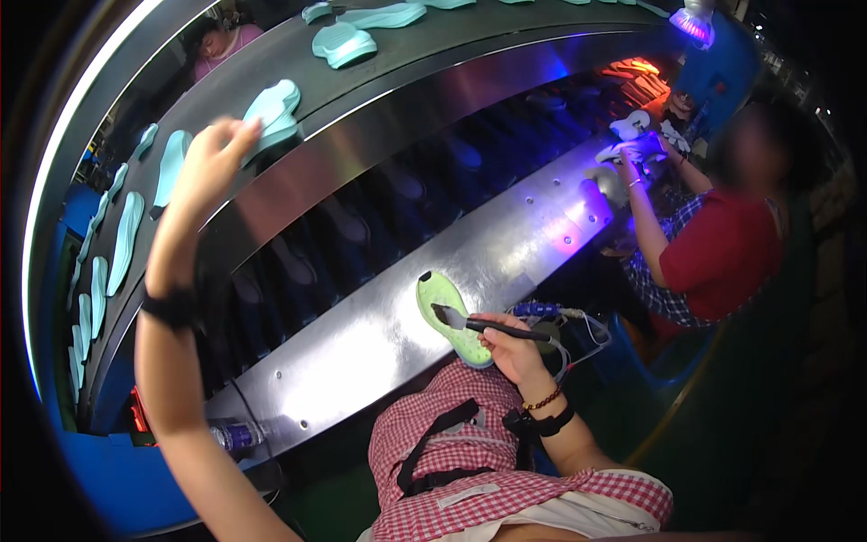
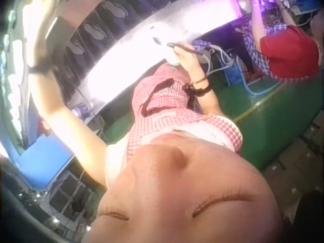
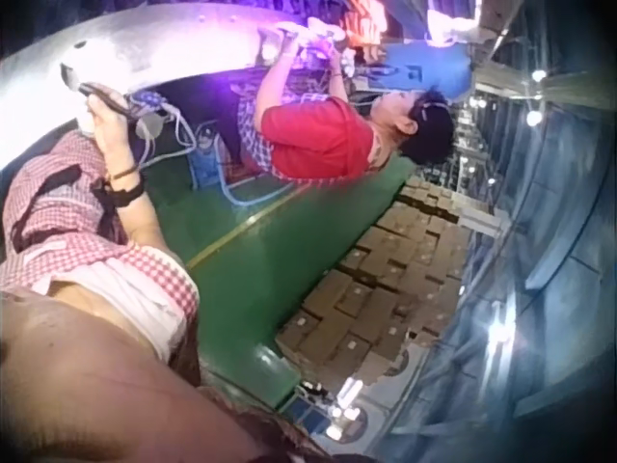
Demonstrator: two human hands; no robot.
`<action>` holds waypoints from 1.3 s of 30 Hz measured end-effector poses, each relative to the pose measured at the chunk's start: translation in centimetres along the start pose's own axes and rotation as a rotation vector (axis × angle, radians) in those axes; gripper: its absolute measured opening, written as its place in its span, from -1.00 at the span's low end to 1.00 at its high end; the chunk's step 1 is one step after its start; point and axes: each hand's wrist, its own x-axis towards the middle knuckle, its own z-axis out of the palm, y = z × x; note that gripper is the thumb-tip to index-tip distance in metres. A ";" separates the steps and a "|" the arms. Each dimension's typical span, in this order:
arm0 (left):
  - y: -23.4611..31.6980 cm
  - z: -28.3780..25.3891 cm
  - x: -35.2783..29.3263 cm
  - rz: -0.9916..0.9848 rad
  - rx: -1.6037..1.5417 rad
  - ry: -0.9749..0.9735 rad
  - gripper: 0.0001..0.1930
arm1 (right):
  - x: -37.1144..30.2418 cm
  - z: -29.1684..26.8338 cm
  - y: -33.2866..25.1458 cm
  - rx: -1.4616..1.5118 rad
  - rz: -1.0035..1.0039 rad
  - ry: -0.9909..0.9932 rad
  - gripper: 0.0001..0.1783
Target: Applying adhesive or a treatment substance to the bottom of shoe soles using a brush on an industrial conveyor line.
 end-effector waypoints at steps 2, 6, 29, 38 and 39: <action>-1.6 2.1 -6.0 0.100 -0.492 0.540 -0.63 | 0.0 0.1 0.1 -0.014 0.015 0.009 -0.71; -1.5 2.7 -14.4 -0.251 -1.389 0.434 -0.60 | 0.4 1.1 0.1 -0.123 0.011 0.039 -0.74; -4.4 17.9 -34.3 -0.545 -2.378 -0.184 -0.11 | 0.8 11.6 8.4 -0.509 0.204 -0.270 -0.77; -4.2 18.5 -33.3 -0.869 -1.934 0.310 -0.31 | -1.2 14.2 9.3 -1.209 -0.470 -0.699 -0.78; -4.9 18.0 -33.4 -0.815 -1.917 0.302 -0.31 | -1.6 14.1 8.6 -1.206 -0.463 -0.753 -0.79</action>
